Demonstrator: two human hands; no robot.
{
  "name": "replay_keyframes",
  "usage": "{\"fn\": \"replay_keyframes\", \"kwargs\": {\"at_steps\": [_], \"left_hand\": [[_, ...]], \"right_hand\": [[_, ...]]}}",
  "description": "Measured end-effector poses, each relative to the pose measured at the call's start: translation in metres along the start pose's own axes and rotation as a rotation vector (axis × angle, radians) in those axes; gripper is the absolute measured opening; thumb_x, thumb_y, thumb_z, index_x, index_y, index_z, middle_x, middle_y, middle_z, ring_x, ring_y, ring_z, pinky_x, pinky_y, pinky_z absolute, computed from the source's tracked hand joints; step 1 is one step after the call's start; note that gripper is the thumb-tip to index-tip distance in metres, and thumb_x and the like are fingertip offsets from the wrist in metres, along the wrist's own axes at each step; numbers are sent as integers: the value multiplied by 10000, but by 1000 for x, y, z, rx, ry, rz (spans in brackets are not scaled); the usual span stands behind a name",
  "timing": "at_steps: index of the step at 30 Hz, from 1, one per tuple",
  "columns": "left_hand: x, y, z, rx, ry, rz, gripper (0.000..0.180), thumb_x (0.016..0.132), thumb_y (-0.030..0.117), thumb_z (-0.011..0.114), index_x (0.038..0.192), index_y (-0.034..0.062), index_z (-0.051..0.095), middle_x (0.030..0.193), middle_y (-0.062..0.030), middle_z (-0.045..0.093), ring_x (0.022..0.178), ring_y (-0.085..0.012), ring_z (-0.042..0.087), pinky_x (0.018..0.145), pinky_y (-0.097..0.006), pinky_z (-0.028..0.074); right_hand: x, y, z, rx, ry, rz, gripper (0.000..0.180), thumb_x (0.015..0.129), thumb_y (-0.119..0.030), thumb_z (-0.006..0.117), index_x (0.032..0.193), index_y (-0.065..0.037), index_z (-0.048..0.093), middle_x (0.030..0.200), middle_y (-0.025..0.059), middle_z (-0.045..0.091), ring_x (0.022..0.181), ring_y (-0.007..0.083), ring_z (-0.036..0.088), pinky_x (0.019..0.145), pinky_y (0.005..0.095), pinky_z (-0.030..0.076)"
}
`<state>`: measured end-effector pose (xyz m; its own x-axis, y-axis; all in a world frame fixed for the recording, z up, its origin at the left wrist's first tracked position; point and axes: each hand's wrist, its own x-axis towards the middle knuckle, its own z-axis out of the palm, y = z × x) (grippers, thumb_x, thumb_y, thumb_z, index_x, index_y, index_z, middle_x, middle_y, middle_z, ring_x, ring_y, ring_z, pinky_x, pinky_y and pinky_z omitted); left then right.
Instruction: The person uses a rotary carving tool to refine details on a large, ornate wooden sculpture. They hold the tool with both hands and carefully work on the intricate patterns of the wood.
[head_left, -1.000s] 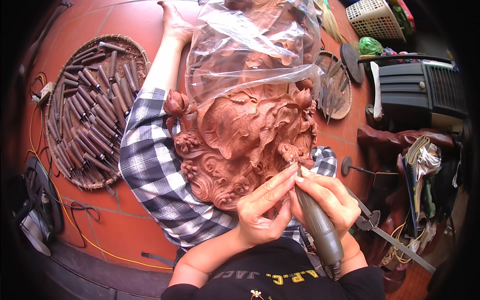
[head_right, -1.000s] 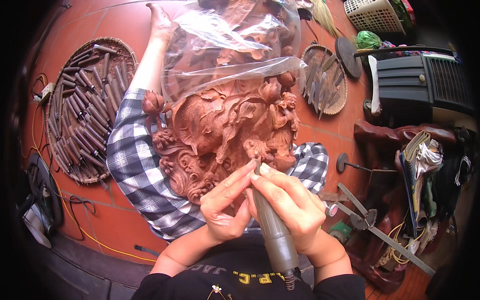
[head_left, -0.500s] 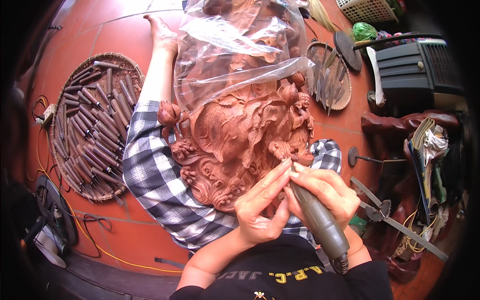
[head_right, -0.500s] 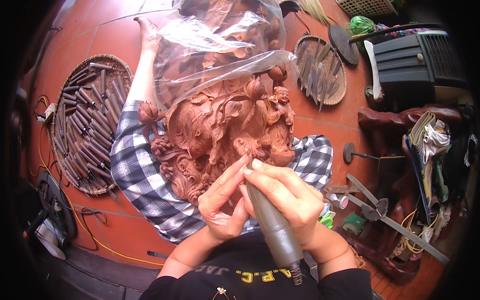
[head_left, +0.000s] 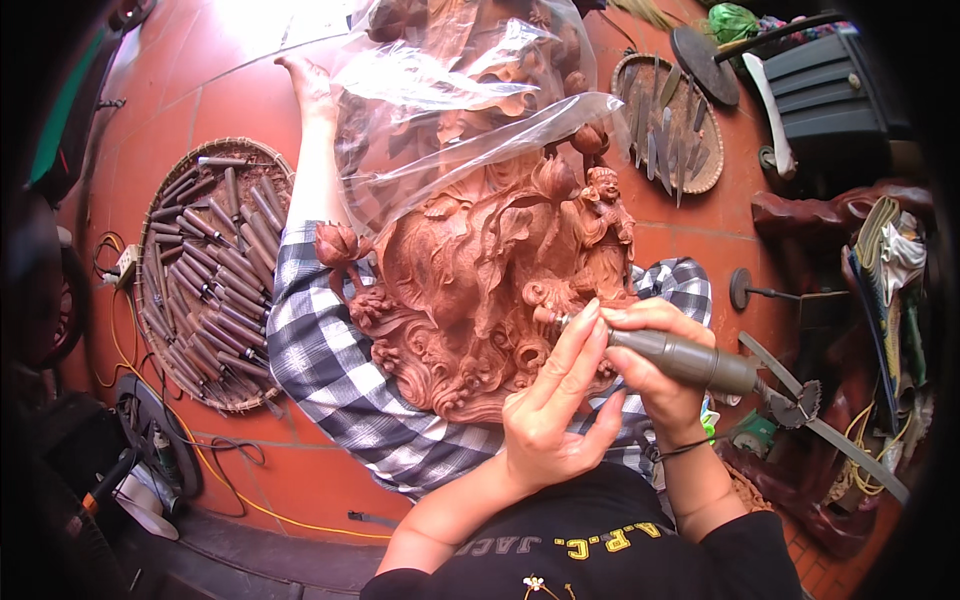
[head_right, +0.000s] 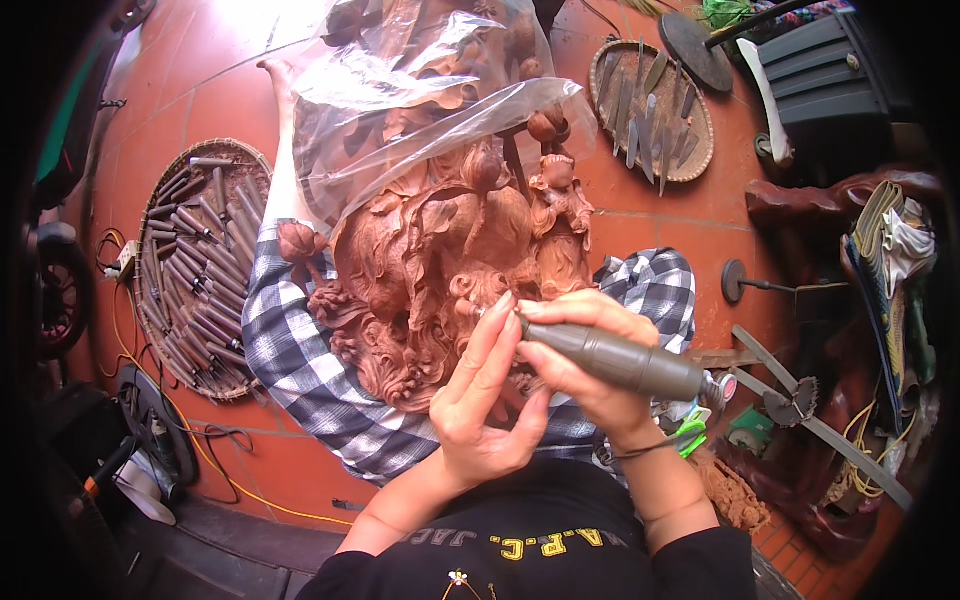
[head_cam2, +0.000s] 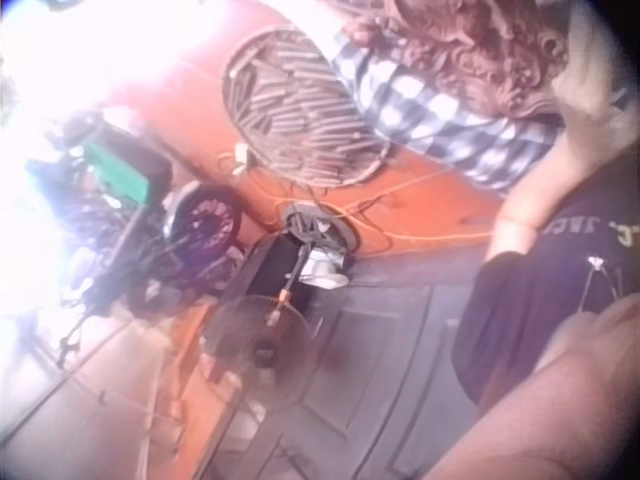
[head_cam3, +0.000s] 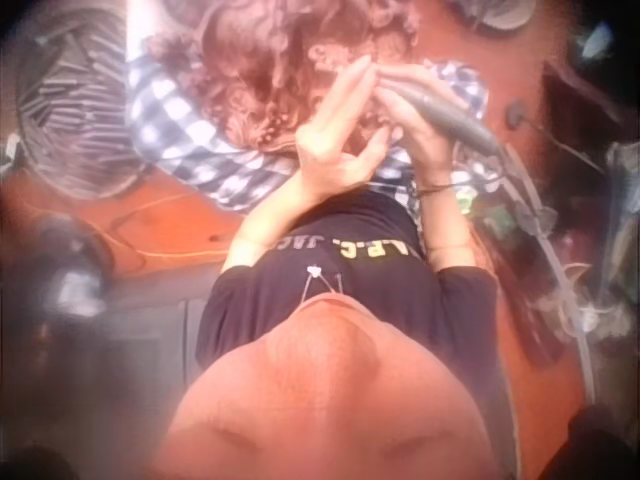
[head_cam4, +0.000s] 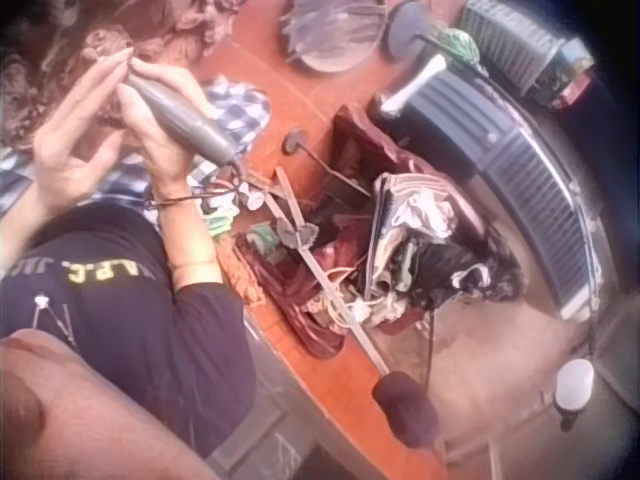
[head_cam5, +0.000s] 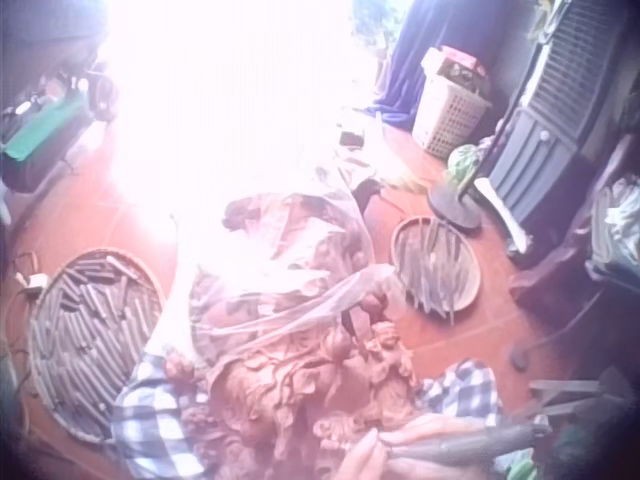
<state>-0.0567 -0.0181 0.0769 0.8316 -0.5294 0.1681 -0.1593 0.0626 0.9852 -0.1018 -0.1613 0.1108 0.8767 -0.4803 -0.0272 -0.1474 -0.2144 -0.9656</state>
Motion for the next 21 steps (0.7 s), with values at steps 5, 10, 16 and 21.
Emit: {"fn": "replay_keyframes", "kwargs": {"at_steps": [5, 10, 16, 21], "left_hand": [[15, 3, 11, 196, -48, 92, 615, 799, 21, 712, 1386, -45, 544, 1439, -216, 531, 1128, -315, 680, 838, -342, 581], [8, 4, 12, 299, -54, 132, 625, 803, 23, 716, 1394, -53, 529, 1435, -224, 532, 1136, -325, 675, 840, -342, 581], [9, 5, 15, 255, -74, 49, 641, 789, 2, 724, 1394, -69, 521, 1422, -271, 521, 1196, -383, 632, 888, -362, 573], [8, 1, 14, 298, -65, 129, 645, 781, -23, 714, 1393, -76, 516, 1425, -282, 514, 1216, -387, 619, 877, -368, 579]], "right_hand": [[-5, 14, 3, 581, 195, 263, 256, 812, 5, 776, 1055, 31, 700, 1070, 118, 712, 984, 173, 687, 891, 276, 551], [-10, 21, 0, 656, 122, 259, 247, 823, 19, 763, 1060, 30, 698, 1071, 120, 713, 978, 168, 688, 889, 276, 553], [-6, 17, 1, 600, 128, 263, 246, 835, 6, 762, 1071, 26, 698, 1062, 112, 714, 967, 155, 684, 865, 271, 557], [-13, 23, 5, 605, 131, 205, 247, 839, -13, 767, 1074, 20, 700, 1086, 108, 709, 977, 149, 678, 874, 276, 551]]}}
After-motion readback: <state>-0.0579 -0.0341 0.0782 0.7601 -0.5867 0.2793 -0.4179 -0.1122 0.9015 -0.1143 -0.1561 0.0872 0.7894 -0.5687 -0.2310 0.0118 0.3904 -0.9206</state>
